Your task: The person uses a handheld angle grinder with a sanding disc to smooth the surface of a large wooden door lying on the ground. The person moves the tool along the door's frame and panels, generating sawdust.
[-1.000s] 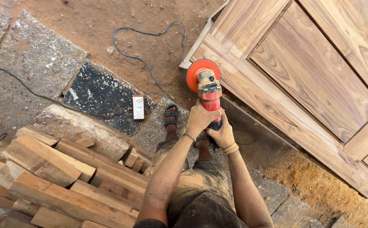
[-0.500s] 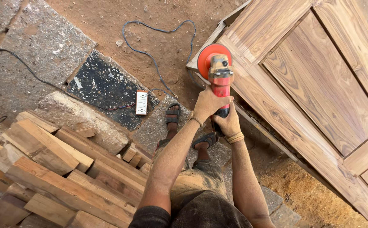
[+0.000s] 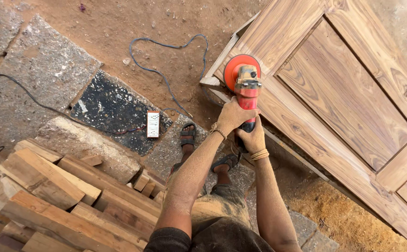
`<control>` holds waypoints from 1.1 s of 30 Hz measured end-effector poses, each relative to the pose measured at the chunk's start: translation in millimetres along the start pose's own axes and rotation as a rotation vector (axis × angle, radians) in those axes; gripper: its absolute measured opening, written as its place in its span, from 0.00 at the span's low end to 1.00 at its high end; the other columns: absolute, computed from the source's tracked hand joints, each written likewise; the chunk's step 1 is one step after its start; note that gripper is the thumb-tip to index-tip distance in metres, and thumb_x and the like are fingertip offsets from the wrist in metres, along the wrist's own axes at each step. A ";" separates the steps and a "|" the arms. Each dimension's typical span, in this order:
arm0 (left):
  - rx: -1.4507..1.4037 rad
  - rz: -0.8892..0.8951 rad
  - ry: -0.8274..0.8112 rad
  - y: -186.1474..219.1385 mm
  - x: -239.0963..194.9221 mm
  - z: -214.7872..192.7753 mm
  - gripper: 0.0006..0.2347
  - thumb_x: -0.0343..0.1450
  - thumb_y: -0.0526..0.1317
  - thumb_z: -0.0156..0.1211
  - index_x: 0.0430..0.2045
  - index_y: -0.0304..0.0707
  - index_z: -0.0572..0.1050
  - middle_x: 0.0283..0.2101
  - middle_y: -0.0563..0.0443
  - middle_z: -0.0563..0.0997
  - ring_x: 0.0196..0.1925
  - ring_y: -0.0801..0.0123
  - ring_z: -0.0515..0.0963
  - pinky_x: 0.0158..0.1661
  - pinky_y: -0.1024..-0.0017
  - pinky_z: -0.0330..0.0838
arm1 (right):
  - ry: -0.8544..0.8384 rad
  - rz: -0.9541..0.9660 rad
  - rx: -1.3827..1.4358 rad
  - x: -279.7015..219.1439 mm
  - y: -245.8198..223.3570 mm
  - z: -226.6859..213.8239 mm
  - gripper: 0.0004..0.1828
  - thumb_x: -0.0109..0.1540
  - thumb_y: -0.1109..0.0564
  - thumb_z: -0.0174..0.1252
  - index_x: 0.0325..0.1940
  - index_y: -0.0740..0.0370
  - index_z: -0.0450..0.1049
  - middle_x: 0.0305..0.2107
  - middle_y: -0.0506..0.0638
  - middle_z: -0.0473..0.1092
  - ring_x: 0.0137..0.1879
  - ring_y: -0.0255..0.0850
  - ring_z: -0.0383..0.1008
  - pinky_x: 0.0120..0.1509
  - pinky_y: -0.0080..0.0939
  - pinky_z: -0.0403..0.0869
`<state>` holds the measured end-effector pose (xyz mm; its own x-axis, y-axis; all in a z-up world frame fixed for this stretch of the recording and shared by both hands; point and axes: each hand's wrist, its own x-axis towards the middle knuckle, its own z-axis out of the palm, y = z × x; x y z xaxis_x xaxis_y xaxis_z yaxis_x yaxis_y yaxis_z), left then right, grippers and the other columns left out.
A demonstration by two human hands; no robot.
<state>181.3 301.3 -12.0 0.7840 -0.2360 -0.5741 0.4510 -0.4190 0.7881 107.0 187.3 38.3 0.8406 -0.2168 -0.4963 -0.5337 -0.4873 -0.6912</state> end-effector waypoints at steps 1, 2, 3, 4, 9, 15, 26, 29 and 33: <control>0.041 0.020 -0.008 3.9 3.0 1.7 0.41 0.56 0.64 0.72 0.48 0.20 0.70 0.40 0.28 0.83 0.45 0.44 0.85 0.45 0.60 0.82 | 0.002 0.020 0.033 -0.7 -1.5 1.6 0.41 0.49 0.47 0.70 0.61 0.64 0.64 0.44 0.57 0.76 0.47 0.44 0.79 0.52 0.45 0.77; 0.020 0.028 0.003 4.0 0.5 2.9 0.41 0.55 0.63 0.72 0.48 0.20 0.70 0.40 0.28 0.83 0.44 0.45 0.86 0.45 0.60 0.82 | 0.006 0.048 0.066 -3.4 -0.9 3.2 0.40 0.48 0.48 0.70 0.60 0.64 0.64 0.43 0.57 0.76 0.46 0.44 0.79 0.51 0.45 0.78; -0.002 0.035 0.014 1.7 -3.3 1.3 0.40 0.55 0.63 0.72 0.48 0.21 0.71 0.39 0.29 0.83 0.44 0.45 0.86 0.45 0.60 0.82 | 0.007 0.033 0.048 -3.0 -0.1 3.7 0.41 0.48 0.48 0.70 0.61 0.64 0.64 0.43 0.57 0.76 0.46 0.44 0.79 0.51 0.45 0.78; -0.018 0.037 0.024 -2.4 -8.9 -3.0 0.39 0.55 0.62 0.71 0.47 0.22 0.71 0.39 0.29 0.84 0.44 0.46 0.86 0.44 0.60 0.82 | 0.004 0.022 0.037 -5.6 1.1 7.5 0.42 0.48 0.48 0.70 0.62 0.64 0.63 0.43 0.57 0.76 0.46 0.44 0.79 0.52 0.45 0.77; -0.092 0.003 0.076 -6.2 -12.1 -23.1 0.38 0.55 0.60 0.72 0.48 0.23 0.70 0.41 0.31 0.84 0.44 0.48 0.87 0.45 0.61 0.82 | -0.031 -0.016 -0.014 -0.1 0.4 19.4 0.46 0.48 0.44 0.71 0.64 0.64 0.64 0.44 0.60 0.78 0.49 0.46 0.81 0.54 0.46 0.78; -0.105 -0.010 0.079 -5.8 -11.6 -17.6 0.38 0.56 0.60 0.73 0.50 0.25 0.71 0.43 0.31 0.83 0.46 0.49 0.86 0.46 0.61 0.81 | -0.072 0.058 -0.086 2.6 2.9 7.2 0.53 0.46 0.39 0.71 0.69 0.62 0.60 0.46 0.61 0.78 0.49 0.49 0.82 0.53 0.47 0.79; -0.064 -0.006 -0.087 0.0 -39.8 69.3 0.40 0.55 0.62 0.73 0.48 0.23 0.71 0.43 0.33 0.83 0.45 0.51 0.87 0.44 0.63 0.82 | 0.028 0.082 -0.003 -54.4 51.9 -43.9 0.49 0.48 0.43 0.72 0.66 0.63 0.61 0.47 0.61 0.77 0.50 0.50 0.82 0.53 0.48 0.78; -0.027 0.016 -0.105 1.0 -48.8 92.2 0.39 0.55 0.63 0.73 0.47 0.24 0.71 0.42 0.33 0.84 0.45 0.50 0.87 0.44 0.62 0.82 | 0.058 0.140 -0.004 -68.6 70.6 -55.5 0.50 0.47 0.43 0.72 0.67 0.62 0.59 0.45 0.61 0.77 0.49 0.49 0.82 0.52 0.47 0.78; 0.018 0.044 -0.122 0.1 -58.3 125.7 0.40 0.55 0.63 0.73 0.47 0.23 0.71 0.42 0.31 0.83 0.46 0.48 0.86 0.45 0.62 0.82 | 0.119 0.113 0.007 -85.2 95.1 -68.2 0.48 0.48 0.44 0.73 0.66 0.63 0.61 0.45 0.61 0.77 0.50 0.49 0.82 0.52 0.47 0.78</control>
<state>82.1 204.9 -6.4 0.7446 -0.3593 -0.5626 0.4084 -0.4214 0.8097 -9.2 101.7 50.7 0.7800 -0.3686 -0.5057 -0.6257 -0.4486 -0.6381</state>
